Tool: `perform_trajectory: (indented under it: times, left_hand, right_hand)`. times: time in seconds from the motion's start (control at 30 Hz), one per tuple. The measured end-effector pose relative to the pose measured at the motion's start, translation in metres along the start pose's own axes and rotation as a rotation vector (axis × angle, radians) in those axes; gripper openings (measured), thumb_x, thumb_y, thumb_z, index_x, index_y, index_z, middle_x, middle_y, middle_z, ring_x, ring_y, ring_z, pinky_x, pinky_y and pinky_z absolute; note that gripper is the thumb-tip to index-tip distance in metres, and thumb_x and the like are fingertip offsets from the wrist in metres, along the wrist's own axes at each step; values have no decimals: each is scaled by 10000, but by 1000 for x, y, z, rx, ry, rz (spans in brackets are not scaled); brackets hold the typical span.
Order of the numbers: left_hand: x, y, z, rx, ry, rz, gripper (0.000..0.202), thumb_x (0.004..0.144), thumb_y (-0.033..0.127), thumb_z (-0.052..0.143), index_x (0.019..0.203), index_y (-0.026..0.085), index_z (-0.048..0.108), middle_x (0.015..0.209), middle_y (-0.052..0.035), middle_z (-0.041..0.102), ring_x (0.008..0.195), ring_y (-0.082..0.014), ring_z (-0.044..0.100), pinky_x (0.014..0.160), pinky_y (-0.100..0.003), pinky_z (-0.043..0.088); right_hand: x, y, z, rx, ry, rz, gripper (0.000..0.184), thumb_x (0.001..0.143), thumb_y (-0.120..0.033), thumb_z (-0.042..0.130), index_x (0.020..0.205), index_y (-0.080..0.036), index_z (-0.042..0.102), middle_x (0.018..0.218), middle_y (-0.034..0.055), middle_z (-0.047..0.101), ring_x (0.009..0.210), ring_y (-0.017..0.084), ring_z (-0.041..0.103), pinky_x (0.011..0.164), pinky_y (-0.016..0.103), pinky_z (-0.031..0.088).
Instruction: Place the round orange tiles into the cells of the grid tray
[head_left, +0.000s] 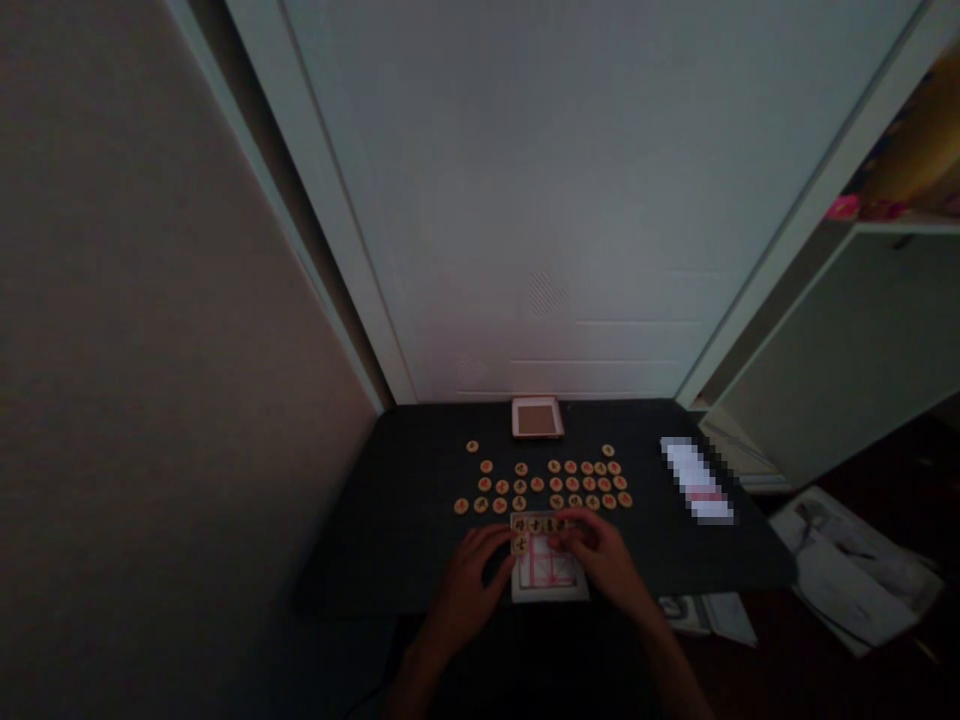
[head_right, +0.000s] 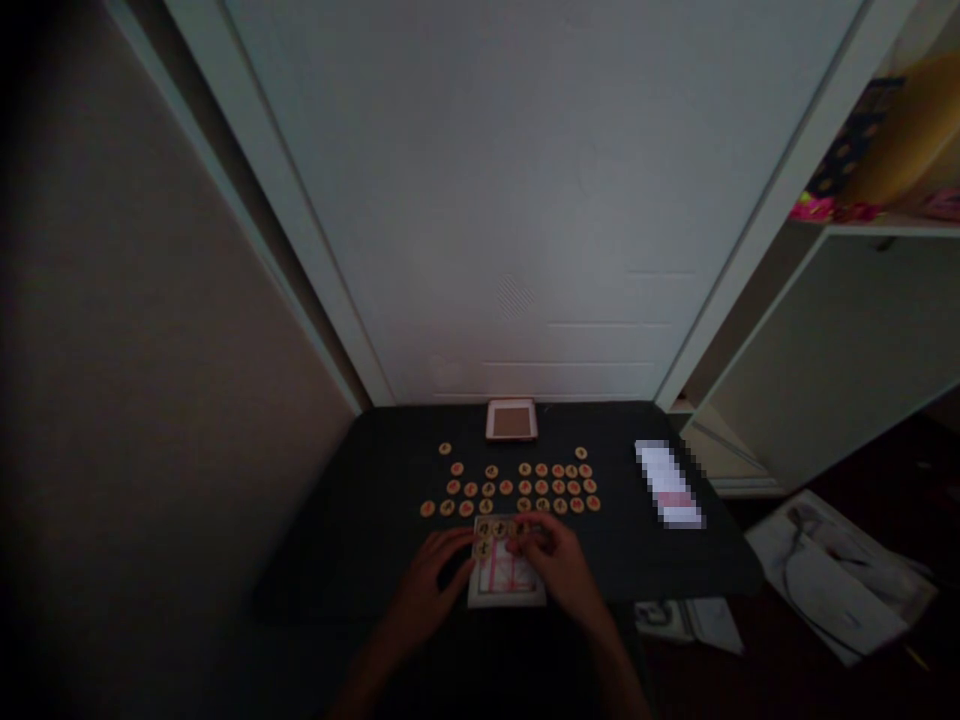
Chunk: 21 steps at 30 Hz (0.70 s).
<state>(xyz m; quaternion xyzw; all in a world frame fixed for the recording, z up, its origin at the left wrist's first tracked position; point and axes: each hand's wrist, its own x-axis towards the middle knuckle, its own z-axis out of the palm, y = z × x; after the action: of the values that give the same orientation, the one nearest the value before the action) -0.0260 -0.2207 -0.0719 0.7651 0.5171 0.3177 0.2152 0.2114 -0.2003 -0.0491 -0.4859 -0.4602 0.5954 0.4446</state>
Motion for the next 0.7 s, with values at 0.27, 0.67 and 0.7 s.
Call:
perform_trajectory:
  times: [0.27,0.67,0.7]
  left_hand:
    - [1,1,0,-20,-4,-4,301,980,331,531,1268,330,619,1291,-33,652,1202,-248,591,1068,-502,476]
    - [2,6,-5,-112,19,-30,292,961,336,562,1240,330,646,1312,-39,637,1216,-244,590,1059,-470,490]
    - [2,5,-5,-140,25,-41,289,958,343,566,1234,325,650,1314,-45,635,1215,-246,592,1054,-470,493]
  right_hand:
    - [2,0,0,-45,31,-54,420,722,-558,771,987,-235,729,911,52,761,834,248,700,718,342,552]
    - [-4,-1,-5,-96,61,-92,435,781,-601,707,1012,-234,751,905,56,757,852,252,689,739,343,553]
    - [-5,0,-5,-82,57,-88,445,772,-605,716,1015,-233,748,923,62,761,865,257,695,754,355,558]
